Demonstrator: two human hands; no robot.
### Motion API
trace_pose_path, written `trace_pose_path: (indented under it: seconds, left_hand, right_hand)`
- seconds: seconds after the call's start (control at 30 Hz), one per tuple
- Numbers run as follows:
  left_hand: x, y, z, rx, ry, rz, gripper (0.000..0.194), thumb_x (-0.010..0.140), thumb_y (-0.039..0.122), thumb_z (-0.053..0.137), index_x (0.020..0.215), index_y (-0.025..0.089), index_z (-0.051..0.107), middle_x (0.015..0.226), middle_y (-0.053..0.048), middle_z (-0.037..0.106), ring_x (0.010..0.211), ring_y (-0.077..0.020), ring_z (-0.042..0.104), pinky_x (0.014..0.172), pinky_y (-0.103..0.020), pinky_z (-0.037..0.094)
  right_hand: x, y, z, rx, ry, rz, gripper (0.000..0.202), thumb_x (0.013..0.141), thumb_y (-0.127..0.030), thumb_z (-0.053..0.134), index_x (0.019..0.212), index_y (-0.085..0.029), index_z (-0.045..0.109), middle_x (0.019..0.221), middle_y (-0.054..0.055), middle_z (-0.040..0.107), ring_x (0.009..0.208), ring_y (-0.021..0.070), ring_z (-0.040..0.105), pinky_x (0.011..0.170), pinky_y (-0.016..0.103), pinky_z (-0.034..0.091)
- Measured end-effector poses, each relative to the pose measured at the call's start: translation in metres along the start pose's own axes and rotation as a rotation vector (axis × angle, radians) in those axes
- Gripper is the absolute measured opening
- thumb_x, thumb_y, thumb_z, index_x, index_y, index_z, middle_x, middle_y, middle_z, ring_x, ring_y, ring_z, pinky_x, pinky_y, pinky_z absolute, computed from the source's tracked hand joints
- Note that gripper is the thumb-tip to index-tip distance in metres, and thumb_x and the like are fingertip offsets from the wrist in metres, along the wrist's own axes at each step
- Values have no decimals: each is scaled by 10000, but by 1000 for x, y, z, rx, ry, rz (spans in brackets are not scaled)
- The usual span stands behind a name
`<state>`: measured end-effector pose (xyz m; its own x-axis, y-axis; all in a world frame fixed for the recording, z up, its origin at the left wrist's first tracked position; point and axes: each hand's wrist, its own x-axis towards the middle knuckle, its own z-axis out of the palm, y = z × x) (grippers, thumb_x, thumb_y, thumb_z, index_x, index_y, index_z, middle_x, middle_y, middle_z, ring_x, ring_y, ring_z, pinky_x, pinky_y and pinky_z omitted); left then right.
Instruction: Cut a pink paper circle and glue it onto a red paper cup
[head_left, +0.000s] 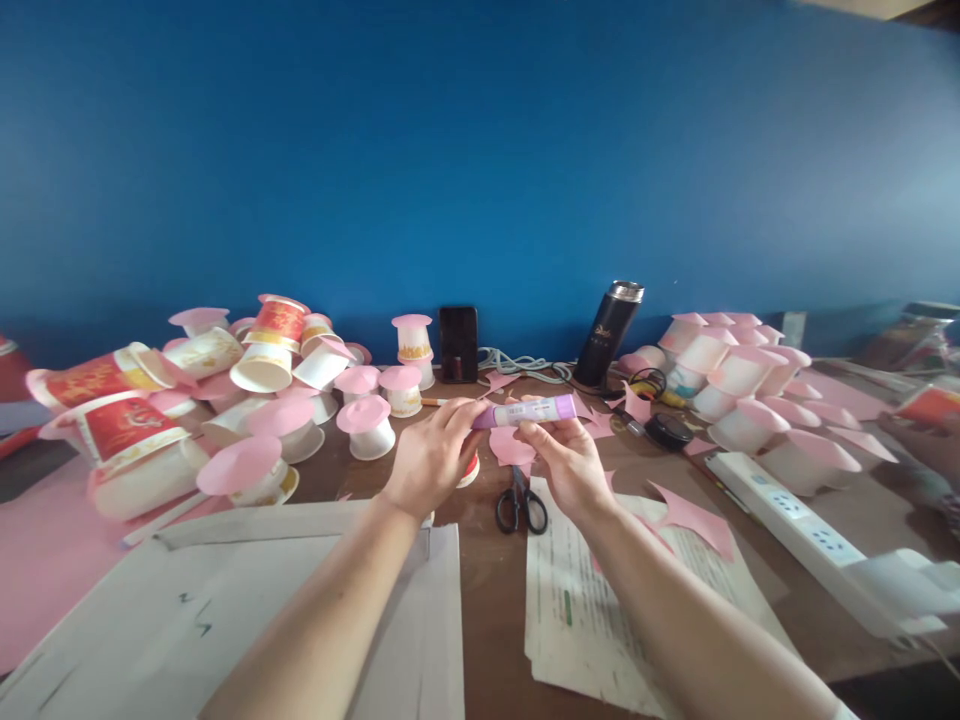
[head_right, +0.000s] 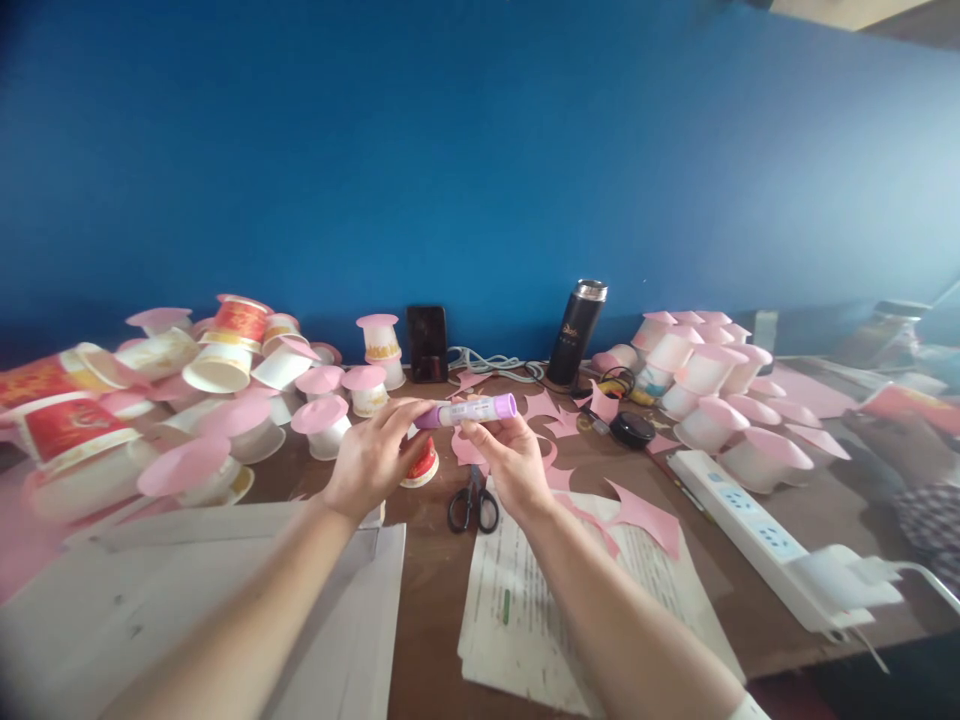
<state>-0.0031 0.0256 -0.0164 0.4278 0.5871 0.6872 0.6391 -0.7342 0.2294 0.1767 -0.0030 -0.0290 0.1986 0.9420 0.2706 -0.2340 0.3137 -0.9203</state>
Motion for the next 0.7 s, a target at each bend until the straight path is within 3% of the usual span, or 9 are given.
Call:
trace_pose_path:
  seconds: [0.43, 0.7]
  left_hand:
    - [1, 2, -2, 27, 31, 43, 274, 926, 331, 449, 1165, 210, 509, 1112, -58, 645, 968, -173, 639, 755, -268, 514]
    - [1, 2, 0, 32, 97, 121, 282, 904, 266, 497, 1174, 189, 509, 1104, -73, 657, 977, -186, 645, 771, -298, 549]
  right_hand:
    - [0, 0, 0, -5, 12, 3, 232, 708, -315, 762, 910, -246, 669, 875, -5, 708, 802, 151, 647, 809, 326, 515]
    - [-3, -11, 3, -95, 13, -8, 252, 696, -359, 766, 878, -214, 670, 817, 5, 715, 812, 180, 666, 763, 319, 524]
